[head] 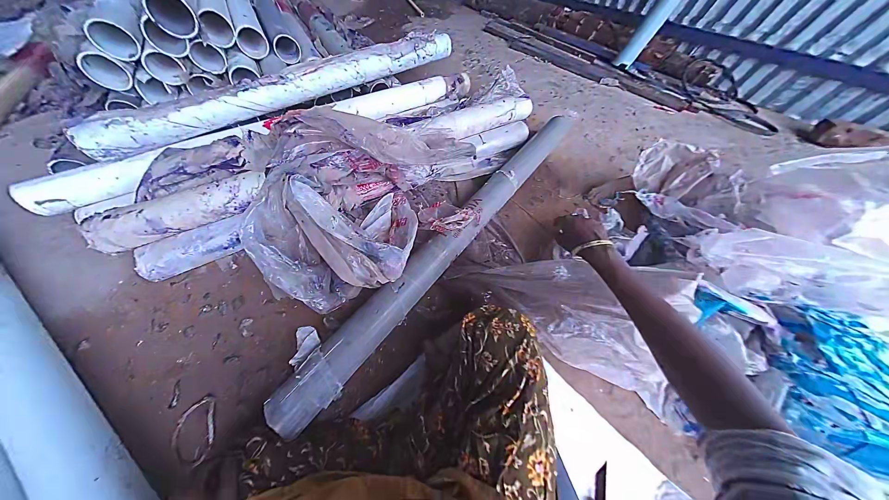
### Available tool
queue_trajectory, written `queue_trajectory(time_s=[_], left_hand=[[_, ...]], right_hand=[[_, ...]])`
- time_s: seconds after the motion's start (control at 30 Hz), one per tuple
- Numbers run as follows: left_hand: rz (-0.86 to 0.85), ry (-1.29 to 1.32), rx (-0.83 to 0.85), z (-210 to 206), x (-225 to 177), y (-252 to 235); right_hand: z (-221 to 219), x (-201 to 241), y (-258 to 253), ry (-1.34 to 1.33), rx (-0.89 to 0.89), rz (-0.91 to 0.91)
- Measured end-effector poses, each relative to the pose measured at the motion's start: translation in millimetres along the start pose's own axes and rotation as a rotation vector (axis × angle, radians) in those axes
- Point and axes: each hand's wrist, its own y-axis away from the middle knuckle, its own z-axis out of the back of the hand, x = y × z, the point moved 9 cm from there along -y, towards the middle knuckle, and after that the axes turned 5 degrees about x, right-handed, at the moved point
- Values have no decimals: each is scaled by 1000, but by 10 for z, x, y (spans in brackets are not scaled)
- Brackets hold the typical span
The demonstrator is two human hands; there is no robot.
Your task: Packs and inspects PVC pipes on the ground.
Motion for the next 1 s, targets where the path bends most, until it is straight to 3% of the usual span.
queue_trajectory(time_s=[0.1, 0.17, 0.3, 0.53, 0.6, 0.7, 0.9, 1.0], left_hand=[[-105, 64, -49, -82, 170, -49], [-112, 116, -106, -63, 181, -16], [-101, 108, -35, 77, 25, 148], [-70, -65, 429, -128, -527, -119], [-95, 14, 461, -308, -671, -238], [-56, 363, 532, -576, -657, -341], [-230, 897, 382, -83, -687, 280], [-341, 1082, 304, 216, -783, 697]], right_hand=[[-145, 1175, 149, -218, -42, 283], [-320, 1817, 471, -372, -18, 379], [-882, 2410, 1074, -597, 96, 394], [-1419, 2276, 1875, -760, 111, 396], [-1432, 2195, 1993, -738, 129, 409], [-1383, 2065, 2090, -769, 109, 376], [-1105, 1941, 2147, -914, -68, 349], [-1032, 1917, 2092, -1185, -164, 255]])
